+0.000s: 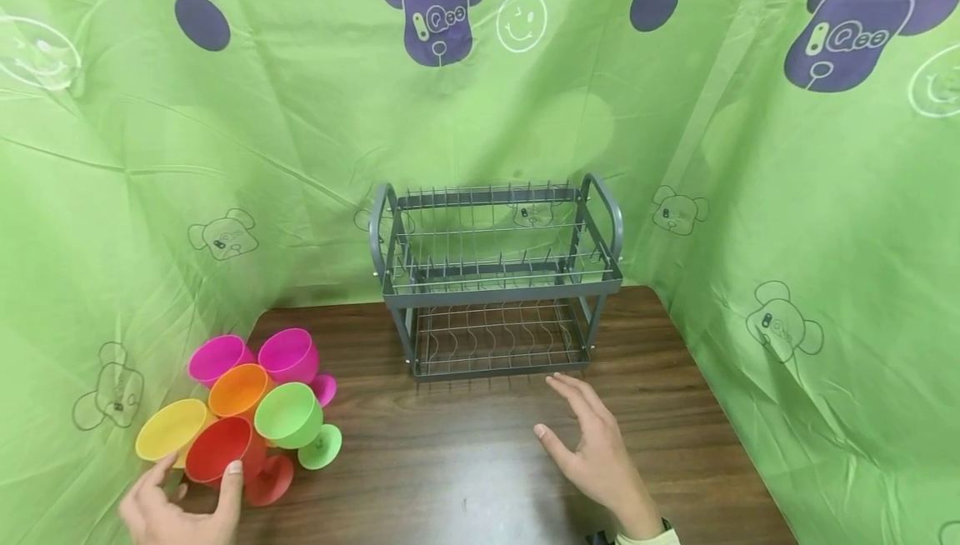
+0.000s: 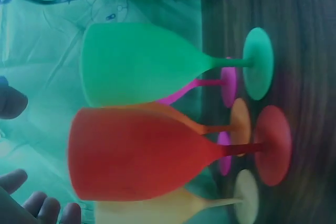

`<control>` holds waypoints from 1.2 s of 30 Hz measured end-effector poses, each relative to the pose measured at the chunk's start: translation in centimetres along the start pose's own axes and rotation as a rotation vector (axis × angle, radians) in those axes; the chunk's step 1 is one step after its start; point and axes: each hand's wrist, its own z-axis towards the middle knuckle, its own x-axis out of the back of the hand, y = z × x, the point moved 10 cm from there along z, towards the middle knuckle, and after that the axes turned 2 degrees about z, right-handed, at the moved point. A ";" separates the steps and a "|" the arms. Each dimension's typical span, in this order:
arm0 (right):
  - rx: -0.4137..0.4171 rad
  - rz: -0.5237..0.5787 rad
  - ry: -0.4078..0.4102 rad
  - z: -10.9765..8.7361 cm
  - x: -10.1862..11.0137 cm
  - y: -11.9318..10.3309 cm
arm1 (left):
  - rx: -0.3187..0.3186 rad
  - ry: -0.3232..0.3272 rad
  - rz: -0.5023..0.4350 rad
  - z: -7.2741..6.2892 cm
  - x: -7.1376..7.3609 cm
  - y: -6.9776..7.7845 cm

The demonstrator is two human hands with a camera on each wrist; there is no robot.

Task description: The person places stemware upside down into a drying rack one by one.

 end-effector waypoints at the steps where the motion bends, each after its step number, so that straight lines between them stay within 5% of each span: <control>1: 0.000 0.004 0.001 0.0 0.0 0.0 | 0.028 0.007 -0.014 0.0 -0.1 -0.5; 8: 0.030 0.027 0.004 -0.1 -0.3 0.1 | 0.199 0.022 -0.077 -0.7 -1.2 -3.6; 16: 0.043 0.024 0.015 -0.4 -0.4 -0.3 | 0.293 0.017 -0.165 -1.4 -2.5 -5.5; 19: 0.041 0.023 0.013 -0.5 -0.6 -0.4 | 0.340 0.036 -0.267 -1.6 -2.9 -6.5; 23: 0.018 0.024 0.005 -0.7 -0.9 -0.2 | 0.381 0.037 -0.372 -1.8 -3.6 -7.4; 36: -0.005 0.057 0.011 -1.2 -1.6 -0.2 | 0.437 0.027 -0.496 -2.5 -5.2 -10.1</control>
